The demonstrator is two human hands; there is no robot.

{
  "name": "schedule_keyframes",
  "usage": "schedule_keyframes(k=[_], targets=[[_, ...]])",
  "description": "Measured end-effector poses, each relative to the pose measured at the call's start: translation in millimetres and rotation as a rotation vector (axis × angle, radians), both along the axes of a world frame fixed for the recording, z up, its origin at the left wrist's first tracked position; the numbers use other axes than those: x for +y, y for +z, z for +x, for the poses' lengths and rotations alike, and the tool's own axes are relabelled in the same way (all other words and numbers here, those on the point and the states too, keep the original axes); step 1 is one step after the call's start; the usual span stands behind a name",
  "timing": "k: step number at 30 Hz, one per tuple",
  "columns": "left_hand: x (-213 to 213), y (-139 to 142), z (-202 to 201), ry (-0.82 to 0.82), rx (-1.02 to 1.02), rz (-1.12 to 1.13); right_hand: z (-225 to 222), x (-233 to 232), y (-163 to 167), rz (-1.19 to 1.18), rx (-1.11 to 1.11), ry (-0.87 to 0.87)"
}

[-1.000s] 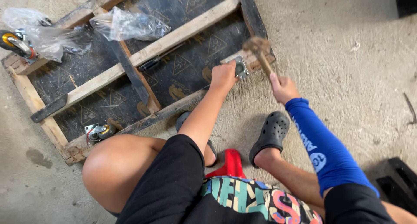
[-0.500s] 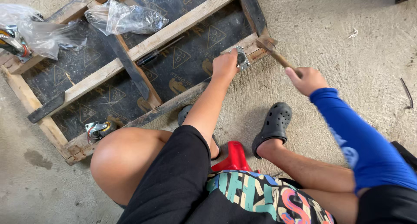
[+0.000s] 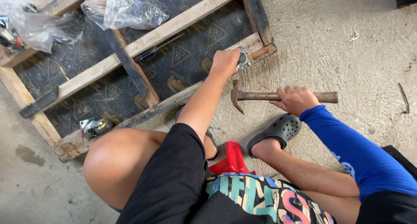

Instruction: The person installs caster wheels onto a wooden pallet. They position each caster, place a nail, and use a hammer to drive the nail into the wood, securing the wheel. The person repeats this process for multiple casters.

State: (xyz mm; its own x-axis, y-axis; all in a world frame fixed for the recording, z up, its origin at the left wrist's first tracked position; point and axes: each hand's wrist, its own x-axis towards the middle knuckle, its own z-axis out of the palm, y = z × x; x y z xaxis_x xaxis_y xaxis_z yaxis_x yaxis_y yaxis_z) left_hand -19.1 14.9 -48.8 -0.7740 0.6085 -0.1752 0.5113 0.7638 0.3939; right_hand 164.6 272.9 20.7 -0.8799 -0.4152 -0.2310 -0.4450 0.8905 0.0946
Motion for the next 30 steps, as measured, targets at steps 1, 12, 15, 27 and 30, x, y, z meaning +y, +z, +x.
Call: schedule_keyframes(k=[1, 12, 15, 27, 30], targets=[[1.0, -0.5, -1.3, -0.005, 0.008, -0.003, -0.3, -0.8, -2.4, 0.006, 0.011, -0.012], [5.9, 0.9, -4.4, -0.014, -0.02, -0.046, -2.1, 1.2, -12.9, -0.008, -0.018, -0.14], [5.2, -1.3, -5.3, -0.031, 0.016, -0.057, -0.6, 2.0, -14.5, -0.005, -0.156, -0.274], [4.4, -4.2, -7.6, -0.033, 0.009, -0.041, 1.8, 34.7, -0.9, -0.079, -0.069, -0.325], [4.2, -4.6, -8.3, -0.044, 0.013, -0.024, 2.4, 33.5, -6.8, -0.105, 0.021, -0.12]])
